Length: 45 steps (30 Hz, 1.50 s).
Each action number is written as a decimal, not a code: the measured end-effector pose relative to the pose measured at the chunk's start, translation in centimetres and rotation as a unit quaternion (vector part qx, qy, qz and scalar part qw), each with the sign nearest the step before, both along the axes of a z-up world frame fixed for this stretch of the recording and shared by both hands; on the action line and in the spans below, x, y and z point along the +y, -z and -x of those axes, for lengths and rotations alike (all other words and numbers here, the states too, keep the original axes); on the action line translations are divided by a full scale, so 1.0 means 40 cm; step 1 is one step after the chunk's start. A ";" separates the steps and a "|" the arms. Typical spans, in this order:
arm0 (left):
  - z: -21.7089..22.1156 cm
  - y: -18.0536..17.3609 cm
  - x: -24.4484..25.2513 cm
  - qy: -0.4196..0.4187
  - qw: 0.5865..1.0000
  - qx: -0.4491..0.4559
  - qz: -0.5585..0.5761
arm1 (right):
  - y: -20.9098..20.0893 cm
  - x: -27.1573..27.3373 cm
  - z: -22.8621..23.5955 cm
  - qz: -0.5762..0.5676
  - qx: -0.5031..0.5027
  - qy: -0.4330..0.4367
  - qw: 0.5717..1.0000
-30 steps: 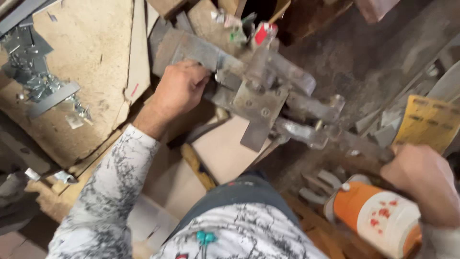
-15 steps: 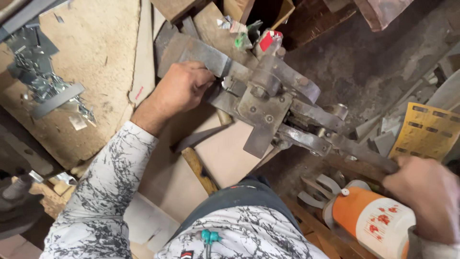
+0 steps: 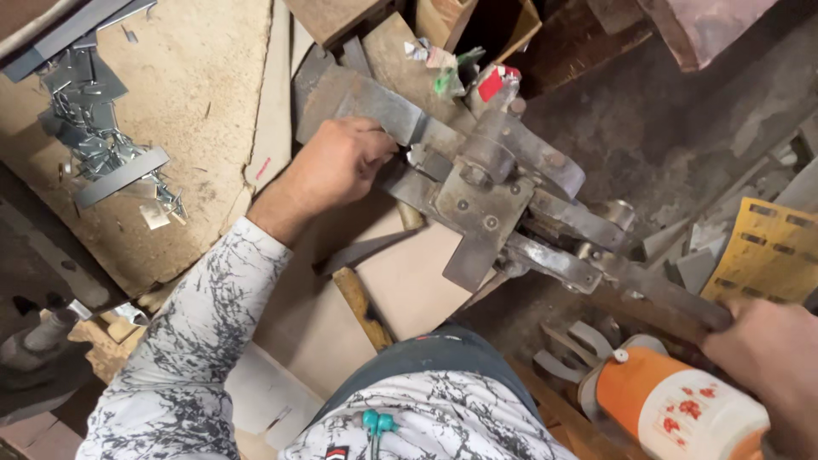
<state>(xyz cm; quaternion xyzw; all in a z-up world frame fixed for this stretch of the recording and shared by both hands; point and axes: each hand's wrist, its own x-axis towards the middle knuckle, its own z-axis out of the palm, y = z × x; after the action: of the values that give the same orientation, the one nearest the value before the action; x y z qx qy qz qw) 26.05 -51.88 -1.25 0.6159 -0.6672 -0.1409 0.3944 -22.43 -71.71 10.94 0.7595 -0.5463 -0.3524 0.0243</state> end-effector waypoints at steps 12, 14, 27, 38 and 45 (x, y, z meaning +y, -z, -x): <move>0.069 0.020 0.015 -0.099 0.995 -0.017 -0.018 | 0.044 -0.019 0.058 0.014 0.048 0.033 0.998; 0.109 0.022 0.018 -0.138 0.990 -0.011 -0.011 | 0.048 -0.013 0.064 0.005 0.026 0.035 0.999; 0.086 0.034 0.023 -0.127 0.990 -0.038 -0.039 | 0.031 -0.024 0.005 -0.013 0.026 0.046 0.999; 0.143 -0.155 0.049 -0.168 0.983 -0.030 0.075 | -0.007 0.005 0.000 -0.027 -0.024 0.006 0.999; 0.303 -0.325 0.286 -0.147 0.985 -0.065 0.064 | -0.113 0.200 -0.216 0.007 -0.530 -0.316 0.787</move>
<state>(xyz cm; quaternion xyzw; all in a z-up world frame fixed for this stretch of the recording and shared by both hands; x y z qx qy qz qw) 13.91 -40.45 11.73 0.6889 -0.6010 0.0015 0.4053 -13.80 -63.73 15.46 0.9568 -0.2053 0.1369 -0.1537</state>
